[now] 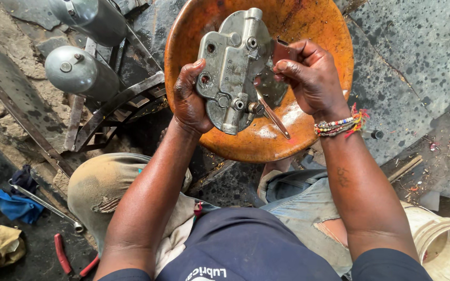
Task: The person scrubs a metal mechanical part with a wire brush over an orange basin filled with liquid. They repeatedly dip the part into the liquid and scrub various surfaces, including the sides and internal holes, to remove grime.
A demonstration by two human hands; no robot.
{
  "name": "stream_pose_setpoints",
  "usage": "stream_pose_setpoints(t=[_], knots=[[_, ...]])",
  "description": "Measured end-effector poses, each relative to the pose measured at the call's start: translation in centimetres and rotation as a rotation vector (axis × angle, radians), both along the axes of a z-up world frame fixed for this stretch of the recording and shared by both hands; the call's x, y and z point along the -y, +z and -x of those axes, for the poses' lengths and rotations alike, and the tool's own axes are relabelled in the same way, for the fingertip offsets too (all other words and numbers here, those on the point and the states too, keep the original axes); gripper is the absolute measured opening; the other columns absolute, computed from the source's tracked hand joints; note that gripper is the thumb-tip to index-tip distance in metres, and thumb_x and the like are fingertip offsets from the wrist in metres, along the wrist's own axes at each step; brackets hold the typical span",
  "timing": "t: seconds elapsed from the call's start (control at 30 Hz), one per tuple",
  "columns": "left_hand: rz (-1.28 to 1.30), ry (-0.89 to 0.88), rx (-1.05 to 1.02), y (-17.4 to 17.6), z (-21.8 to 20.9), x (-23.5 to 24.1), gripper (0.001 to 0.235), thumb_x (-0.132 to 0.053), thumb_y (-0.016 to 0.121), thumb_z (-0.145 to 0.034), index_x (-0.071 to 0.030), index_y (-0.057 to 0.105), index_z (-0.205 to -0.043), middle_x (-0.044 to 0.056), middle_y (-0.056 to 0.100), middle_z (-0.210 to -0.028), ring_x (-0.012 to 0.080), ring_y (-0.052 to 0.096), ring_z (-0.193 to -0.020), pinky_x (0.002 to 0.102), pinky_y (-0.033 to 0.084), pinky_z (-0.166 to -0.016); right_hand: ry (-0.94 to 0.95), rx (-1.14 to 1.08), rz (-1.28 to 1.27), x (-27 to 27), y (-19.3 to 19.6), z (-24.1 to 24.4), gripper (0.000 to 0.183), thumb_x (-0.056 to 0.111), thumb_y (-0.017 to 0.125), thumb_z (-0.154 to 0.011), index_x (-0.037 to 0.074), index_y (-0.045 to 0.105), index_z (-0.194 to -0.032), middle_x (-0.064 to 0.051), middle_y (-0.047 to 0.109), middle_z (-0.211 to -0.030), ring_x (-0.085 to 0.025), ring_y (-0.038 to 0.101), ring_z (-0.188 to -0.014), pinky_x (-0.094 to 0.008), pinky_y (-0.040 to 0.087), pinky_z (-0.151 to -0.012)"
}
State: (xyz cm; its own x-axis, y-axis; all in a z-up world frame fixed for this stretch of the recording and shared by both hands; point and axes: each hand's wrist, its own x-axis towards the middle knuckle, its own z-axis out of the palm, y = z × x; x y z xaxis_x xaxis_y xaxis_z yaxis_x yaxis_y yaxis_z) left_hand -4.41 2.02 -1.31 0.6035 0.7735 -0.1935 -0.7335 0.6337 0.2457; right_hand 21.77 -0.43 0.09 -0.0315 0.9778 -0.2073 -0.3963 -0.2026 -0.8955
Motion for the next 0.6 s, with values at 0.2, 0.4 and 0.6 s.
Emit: stream_pose_setpoints(t=[0.2, 0.4, 0.6], knots=[[0.018, 0.000, 0.007, -0.8, 0.0, 0.2, 0.064, -0.042, 0.062, -0.096, 0.002, 0.057, -0.142, 0.021, 0.067, -0.130, 0.0351, 0.068, -0.114, 0.051, 0.054, -0.105, -0.102, 1.152, -0.610, 0.4, 3.4, 0.1, 0.027, -0.003, 0.084, -0.081, 0.002, 0.058, -0.087, -0.022, 0.065, -0.121, -0.025, 0.063, -0.111, -0.035, 0.055, -0.091], [0.015, -0.079, 0.036, 0.1, -0.6, 0.5, 0.065, -0.044, 0.061, -0.096, 0.001, 0.056, -0.143, 0.022, 0.066, -0.133, 0.0385, 0.068, -0.115, 0.052, 0.055, -0.105, -0.037, 0.553, -0.376, 1.0, 3.3, -0.3, 0.018, -0.004, 0.072, -0.099, 0.003, 0.057, -0.107, -0.014, 0.069, -0.133, -0.013, 0.066, -0.114, -0.028, 0.056, -0.104], [-0.045, -0.065, 0.020, 0.9, -1.0, 0.6, 0.071, -0.048, 0.058, -0.099, 0.004, 0.052, -0.148, 0.027, 0.064, -0.135, 0.0430, 0.068, -0.114, 0.054, 0.055, -0.104, -0.109, 0.828, -0.275, 1.7, 3.7, -0.5, 0.015, -0.002, 0.075, -0.095, 0.004, 0.061, -0.100, -0.009, 0.068, -0.106, -0.012, 0.067, -0.096, -0.029, 0.058, -0.087]])
